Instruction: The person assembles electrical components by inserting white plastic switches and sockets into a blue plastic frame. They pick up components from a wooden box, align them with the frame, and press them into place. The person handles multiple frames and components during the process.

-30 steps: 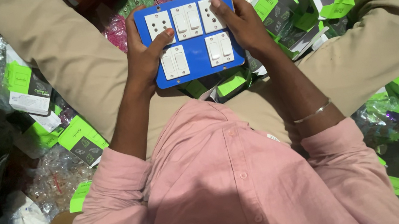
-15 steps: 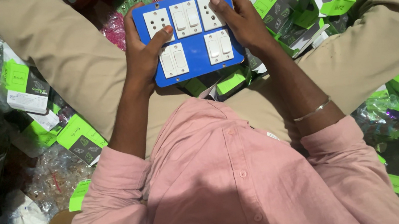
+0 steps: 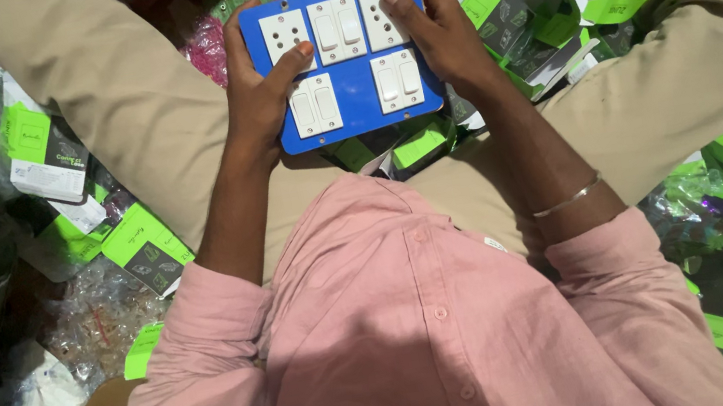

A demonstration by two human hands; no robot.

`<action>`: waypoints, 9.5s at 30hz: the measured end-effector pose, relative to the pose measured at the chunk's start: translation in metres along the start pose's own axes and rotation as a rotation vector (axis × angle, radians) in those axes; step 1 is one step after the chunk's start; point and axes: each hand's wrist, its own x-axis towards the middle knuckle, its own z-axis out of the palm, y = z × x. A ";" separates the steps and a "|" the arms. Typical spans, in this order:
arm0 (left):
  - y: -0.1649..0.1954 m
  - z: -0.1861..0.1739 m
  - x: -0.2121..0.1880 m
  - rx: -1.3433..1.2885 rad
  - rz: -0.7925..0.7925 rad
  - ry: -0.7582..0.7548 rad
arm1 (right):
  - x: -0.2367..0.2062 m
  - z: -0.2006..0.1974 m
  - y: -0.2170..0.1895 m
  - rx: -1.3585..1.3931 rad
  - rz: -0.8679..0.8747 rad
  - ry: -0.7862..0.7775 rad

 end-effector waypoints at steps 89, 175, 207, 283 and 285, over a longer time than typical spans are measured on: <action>0.007 0.021 0.002 -0.086 -0.198 -0.187 | 0.029 -0.076 0.028 0.628 0.128 0.110; 0.188 -0.019 0.113 1.100 1.273 -0.147 | -0.057 -0.029 -0.093 0.133 -0.317 -0.103; 0.169 0.073 -0.001 0.248 0.532 -0.378 | -0.098 0.015 -0.043 1.445 -0.067 -0.027; 0.022 -0.040 0.004 -0.172 0.264 0.361 | 0.047 -0.039 0.054 -0.619 -0.186 0.133; 0.026 -0.045 0.005 -0.178 0.273 0.350 | 0.044 -0.032 0.053 -0.689 -0.068 0.062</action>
